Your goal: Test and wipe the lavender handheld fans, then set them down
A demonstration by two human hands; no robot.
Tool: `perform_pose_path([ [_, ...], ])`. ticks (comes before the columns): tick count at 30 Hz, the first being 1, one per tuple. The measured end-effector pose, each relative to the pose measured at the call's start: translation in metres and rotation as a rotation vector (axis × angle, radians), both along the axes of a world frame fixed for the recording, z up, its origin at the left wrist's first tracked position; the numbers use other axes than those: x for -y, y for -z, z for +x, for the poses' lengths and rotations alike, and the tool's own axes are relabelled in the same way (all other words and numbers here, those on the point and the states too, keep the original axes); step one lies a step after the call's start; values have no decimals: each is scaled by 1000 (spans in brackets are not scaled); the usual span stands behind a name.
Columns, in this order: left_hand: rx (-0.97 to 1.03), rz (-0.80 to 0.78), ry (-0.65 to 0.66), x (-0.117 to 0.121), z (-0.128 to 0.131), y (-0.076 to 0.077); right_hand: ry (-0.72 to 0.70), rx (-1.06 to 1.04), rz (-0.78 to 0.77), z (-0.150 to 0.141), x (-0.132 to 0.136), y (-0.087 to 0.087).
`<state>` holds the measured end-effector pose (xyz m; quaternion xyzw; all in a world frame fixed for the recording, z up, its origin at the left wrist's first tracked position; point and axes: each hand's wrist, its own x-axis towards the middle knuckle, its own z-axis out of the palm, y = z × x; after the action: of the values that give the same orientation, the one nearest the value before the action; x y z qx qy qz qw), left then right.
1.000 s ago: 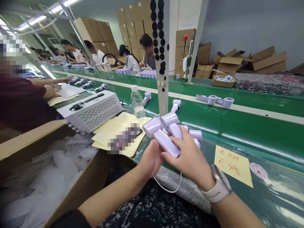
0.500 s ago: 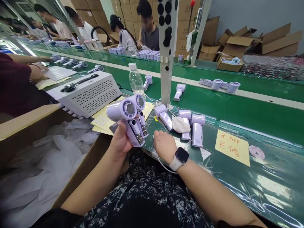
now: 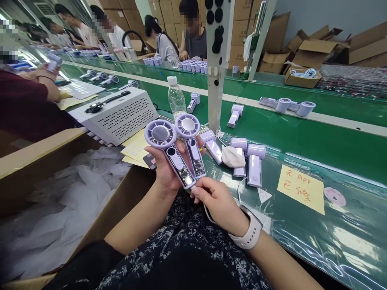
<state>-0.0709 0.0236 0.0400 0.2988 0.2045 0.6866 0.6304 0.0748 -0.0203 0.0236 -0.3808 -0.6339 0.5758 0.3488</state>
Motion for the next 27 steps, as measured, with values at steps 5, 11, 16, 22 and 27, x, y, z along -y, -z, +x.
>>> perform_pose_path([
  [5,-49,22,-36,1,6,7,108,-133,-133,-9,16,11],
  [11,-32,-76,-72,4,6,9,20,-30,176,-2,12,9],
  [16,46,-127,-17,7,4,2,137,-3,241,3,12,10],
  [22,9,14,-17,10,4,2,207,-190,-72,-4,19,16],
  [27,-14,23,-50,11,3,6,147,-207,-139,-3,14,13],
])
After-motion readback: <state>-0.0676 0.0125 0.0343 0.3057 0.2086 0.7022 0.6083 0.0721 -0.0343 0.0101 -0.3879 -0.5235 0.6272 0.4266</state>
